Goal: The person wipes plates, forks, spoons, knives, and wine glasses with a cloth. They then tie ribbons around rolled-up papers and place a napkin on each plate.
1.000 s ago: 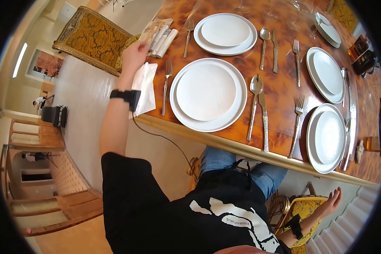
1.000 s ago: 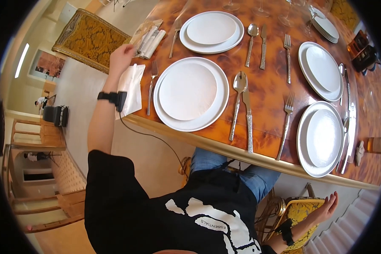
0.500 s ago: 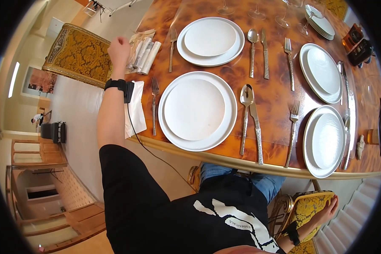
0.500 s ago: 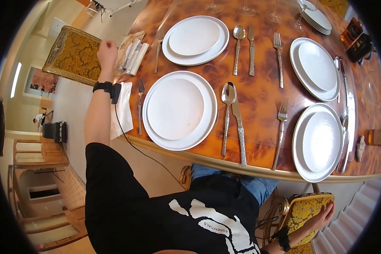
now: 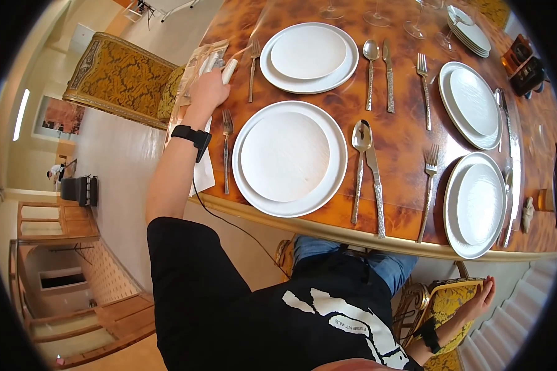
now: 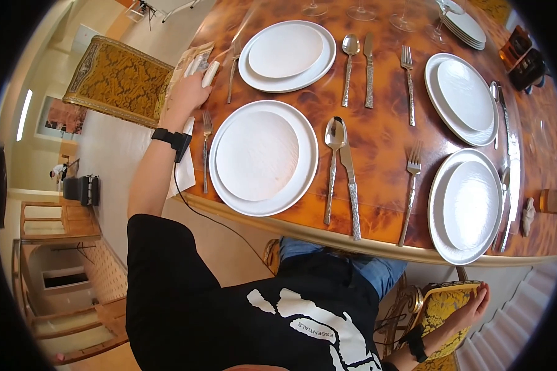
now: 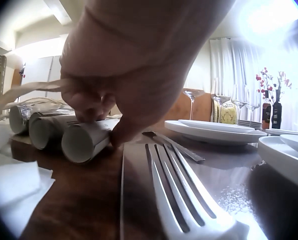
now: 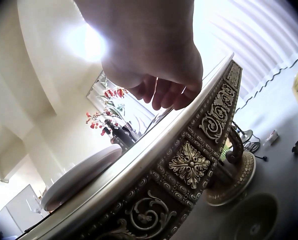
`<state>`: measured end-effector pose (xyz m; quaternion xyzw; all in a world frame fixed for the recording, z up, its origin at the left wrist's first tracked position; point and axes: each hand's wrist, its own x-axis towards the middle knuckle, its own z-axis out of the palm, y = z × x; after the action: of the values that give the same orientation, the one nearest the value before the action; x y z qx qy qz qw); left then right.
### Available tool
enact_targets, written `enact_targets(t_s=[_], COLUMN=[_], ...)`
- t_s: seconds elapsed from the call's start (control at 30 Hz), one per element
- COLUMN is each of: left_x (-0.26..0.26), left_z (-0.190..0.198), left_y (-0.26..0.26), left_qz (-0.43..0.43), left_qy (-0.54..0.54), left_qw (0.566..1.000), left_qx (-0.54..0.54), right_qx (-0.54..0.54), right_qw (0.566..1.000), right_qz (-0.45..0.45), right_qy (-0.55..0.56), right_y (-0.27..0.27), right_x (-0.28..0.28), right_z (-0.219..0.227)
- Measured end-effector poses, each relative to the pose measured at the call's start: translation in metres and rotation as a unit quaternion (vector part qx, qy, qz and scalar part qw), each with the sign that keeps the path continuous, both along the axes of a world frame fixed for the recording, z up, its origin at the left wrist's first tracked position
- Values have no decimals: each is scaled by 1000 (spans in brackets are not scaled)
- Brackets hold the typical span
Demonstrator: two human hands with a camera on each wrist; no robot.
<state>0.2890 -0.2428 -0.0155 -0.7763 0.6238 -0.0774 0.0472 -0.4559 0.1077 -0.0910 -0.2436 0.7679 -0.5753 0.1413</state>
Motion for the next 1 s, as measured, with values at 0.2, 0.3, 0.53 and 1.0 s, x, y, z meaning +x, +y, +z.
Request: enact_targets(t_s=[0.2,0.3,0.53,1.0], left_x=[-29,-51,-180,-290], left_z=[38,77,122,5], left_y=[16,51,183,262], left_qz=[31,-50,-158,-48], left_qy=[79,425,810,952], left_qw=[994,889,519,214], left_qx=[-62,-162,222,211], right_qx=[-27,-34,-215,-48], right_qw=[1000,999,860,904], right_qz=[-7,7,439,420], right_qy=[-12,39,145,-68], right_y=[13,11,-83,-109], right_x=[-9,-4,144,190], right_z=[8,33,129,125])
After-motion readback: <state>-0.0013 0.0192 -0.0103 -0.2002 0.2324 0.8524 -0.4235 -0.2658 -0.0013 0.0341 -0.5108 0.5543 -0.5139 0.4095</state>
